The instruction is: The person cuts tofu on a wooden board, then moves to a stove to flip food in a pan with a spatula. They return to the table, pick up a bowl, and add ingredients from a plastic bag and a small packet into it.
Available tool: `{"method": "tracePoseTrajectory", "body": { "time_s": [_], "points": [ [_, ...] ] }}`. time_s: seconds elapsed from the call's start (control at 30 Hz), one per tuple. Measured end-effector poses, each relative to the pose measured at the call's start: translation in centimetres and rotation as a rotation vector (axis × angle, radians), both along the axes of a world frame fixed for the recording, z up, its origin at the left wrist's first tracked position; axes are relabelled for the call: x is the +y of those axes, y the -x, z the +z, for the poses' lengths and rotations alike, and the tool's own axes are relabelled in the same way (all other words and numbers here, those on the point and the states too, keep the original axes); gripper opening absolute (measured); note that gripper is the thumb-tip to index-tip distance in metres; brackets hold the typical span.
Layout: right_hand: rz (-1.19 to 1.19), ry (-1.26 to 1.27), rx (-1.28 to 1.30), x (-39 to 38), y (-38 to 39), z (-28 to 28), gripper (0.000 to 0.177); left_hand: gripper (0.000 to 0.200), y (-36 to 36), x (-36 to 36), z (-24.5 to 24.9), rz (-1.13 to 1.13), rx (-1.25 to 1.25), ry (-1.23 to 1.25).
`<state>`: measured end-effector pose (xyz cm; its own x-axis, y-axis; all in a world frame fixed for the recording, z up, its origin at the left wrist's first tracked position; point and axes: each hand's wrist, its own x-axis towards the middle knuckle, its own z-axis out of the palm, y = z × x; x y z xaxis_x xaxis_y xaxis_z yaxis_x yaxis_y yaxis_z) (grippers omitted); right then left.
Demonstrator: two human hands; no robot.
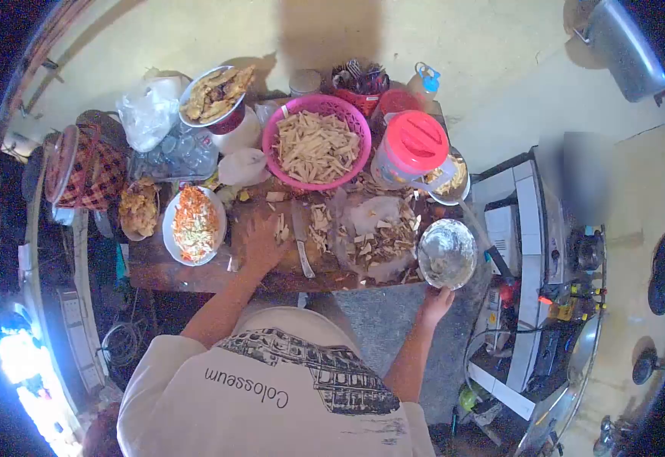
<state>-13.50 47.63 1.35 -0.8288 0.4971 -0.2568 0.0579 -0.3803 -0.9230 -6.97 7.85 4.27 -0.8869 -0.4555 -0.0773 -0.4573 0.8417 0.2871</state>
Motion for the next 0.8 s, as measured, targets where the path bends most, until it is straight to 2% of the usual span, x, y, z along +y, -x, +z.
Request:
{"method": "tracePoseTrajectory", "body": {
  "time_s": [0.13,0.23,0.33,0.43,0.53,0.63,0.73,0.8],
  "points": [
    [-0.038,0.047,-0.051,-0.9,0.3,0.6,0.02,0.057,0.6,-0.4,0.0,-0.103,-0.024,0.1],
    [-0.06,0.071,0.008,-3.0,0.3,2.7,0.021,0.056,0.3,-1.1,-0.6,-0.171,-0.03,0.115],
    [-0.04,0.038,-0.051,-1.8,0.4,0.6,0.022,0.055,0.5,-1.6,-1.8,-0.227,0.007,0.12],
    [0.004,-0.109,-0.029,-1.2,1.0,-1.0,0.021,0.051,0.5,-1.9,-1.5,-0.291,-0.06,0.158],
    [-0.036,0.061,-0.08,-1.1,1.2,-0.6,0.02,0.045,0.7,-2.5,-4.3,-0.344,0.009,0.145],
    [-0.039,0.04,-0.095,-1.4,1.0,-0.1,0.019,0.037,-0.1,-3.6,-4.7,-0.484,0.052,0.099],
    [-0.04,0.01,-0.124,-1.3,1.0,0.1,0.018,0.033,-0.6,-4.9,-3.7,-0.545,0.093,-0.061],
    [0.01,0.031,-0.127,-0.8,1.1,-0.1,0.017,0.032,-0.6,-4.9,-2.6,-0.427,0.272,-0.205]
  ]
}}
